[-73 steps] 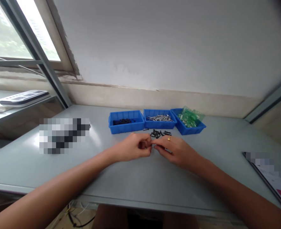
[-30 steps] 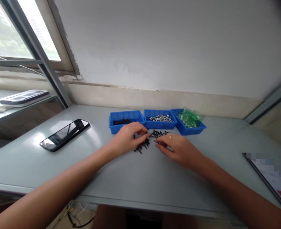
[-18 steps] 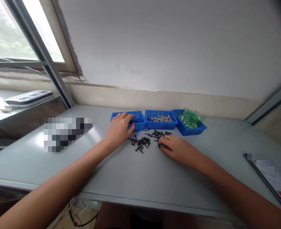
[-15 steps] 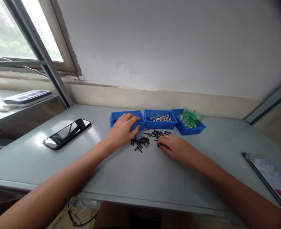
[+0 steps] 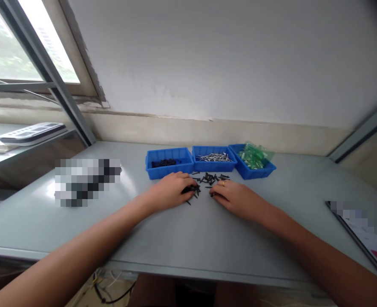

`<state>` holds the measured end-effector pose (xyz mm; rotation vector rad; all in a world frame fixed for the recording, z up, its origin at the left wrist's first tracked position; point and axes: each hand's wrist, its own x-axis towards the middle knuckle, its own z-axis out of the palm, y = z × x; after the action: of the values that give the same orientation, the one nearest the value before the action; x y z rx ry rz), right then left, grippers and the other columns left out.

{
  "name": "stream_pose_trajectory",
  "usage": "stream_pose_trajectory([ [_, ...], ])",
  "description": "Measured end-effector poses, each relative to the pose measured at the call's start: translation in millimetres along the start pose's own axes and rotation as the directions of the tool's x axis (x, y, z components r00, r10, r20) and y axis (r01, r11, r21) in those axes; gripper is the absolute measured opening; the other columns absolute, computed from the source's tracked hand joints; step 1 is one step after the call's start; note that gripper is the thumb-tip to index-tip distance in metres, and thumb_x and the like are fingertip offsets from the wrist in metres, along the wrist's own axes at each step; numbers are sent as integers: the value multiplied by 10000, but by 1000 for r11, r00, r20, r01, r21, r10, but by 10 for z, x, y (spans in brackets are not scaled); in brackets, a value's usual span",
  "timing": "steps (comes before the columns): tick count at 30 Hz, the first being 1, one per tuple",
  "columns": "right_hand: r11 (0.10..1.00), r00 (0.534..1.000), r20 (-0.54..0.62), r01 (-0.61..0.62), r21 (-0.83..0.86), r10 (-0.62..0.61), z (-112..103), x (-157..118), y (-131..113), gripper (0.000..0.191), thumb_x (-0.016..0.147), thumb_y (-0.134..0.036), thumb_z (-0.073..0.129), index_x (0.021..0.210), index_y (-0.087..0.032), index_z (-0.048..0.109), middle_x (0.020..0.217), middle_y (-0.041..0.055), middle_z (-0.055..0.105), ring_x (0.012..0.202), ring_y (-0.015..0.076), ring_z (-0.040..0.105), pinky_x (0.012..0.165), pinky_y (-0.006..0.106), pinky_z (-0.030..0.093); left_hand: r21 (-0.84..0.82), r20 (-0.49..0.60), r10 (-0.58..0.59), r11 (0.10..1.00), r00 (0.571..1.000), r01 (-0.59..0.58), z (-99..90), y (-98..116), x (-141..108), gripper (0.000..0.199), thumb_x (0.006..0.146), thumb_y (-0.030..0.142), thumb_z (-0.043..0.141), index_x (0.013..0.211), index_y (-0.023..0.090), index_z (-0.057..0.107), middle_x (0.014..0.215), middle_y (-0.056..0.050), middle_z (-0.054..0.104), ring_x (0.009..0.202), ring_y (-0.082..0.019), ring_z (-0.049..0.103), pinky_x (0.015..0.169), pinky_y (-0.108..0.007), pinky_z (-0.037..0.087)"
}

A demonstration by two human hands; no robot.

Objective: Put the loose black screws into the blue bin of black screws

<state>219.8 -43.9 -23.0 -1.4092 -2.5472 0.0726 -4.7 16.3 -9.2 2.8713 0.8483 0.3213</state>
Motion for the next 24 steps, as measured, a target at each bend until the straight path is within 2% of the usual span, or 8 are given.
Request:
stream_pose_trajectory([
  [6, 1000, 1000, 23, -1, 12, 1, -7, -3, -25, 160, 897, -198, 454, 924, -183, 611, 920, 58, 623, 865, 192, 580, 726, 306, 450, 35, -39, -56, 998, 998, 57, 31, 21, 3, 297, 885, 294, 464, 1136, 171, 566, 1008, -82, 599, 940, -222, 553, 788, -333, 431],
  [10, 1000, 1000, 24, -12, 20, 11, -16, -3, -32, 161, 894, -204, 461, 927, -187, 618, 928, 59, 625, 874, 195, 582, 729, 305, 449, 59, -18, -60, 996, 998, 61, 47, 3, 15, 271, 903, 301, 431, 1070, 178, 606, 952, -69, 620, 884, -206, 562, 777, -327, 426],
  [16, 1000, 1000, 19, -9, 20, 9, -18, -8, -40, 153, 889, -211, 475, 934, -193, 620, 928, 56, 629, 874, 197, 590, 719, 303, 454, 29, -42, -96, 995, 995, 97, 58, -34, 15, 182, 874, 263, 456, 923, 200, 619, 904, -40, 622, 863, -195, 553, 762, -319, 427],
  [24, 1000, 999, 33, -24, 14, 23, -41, -14, -55, 150, 890, -214, 480, 942, -188, 618, 924, 52, 626, 871, 202, 597, 722, 320, 467, -6, -47, -138, 990, 989, 138, 67, -30, 14, 137, 829, 221, 488, 862, 206, 620, 881, -22, 635, 842, -188, 564, 701, -293, 417],
])
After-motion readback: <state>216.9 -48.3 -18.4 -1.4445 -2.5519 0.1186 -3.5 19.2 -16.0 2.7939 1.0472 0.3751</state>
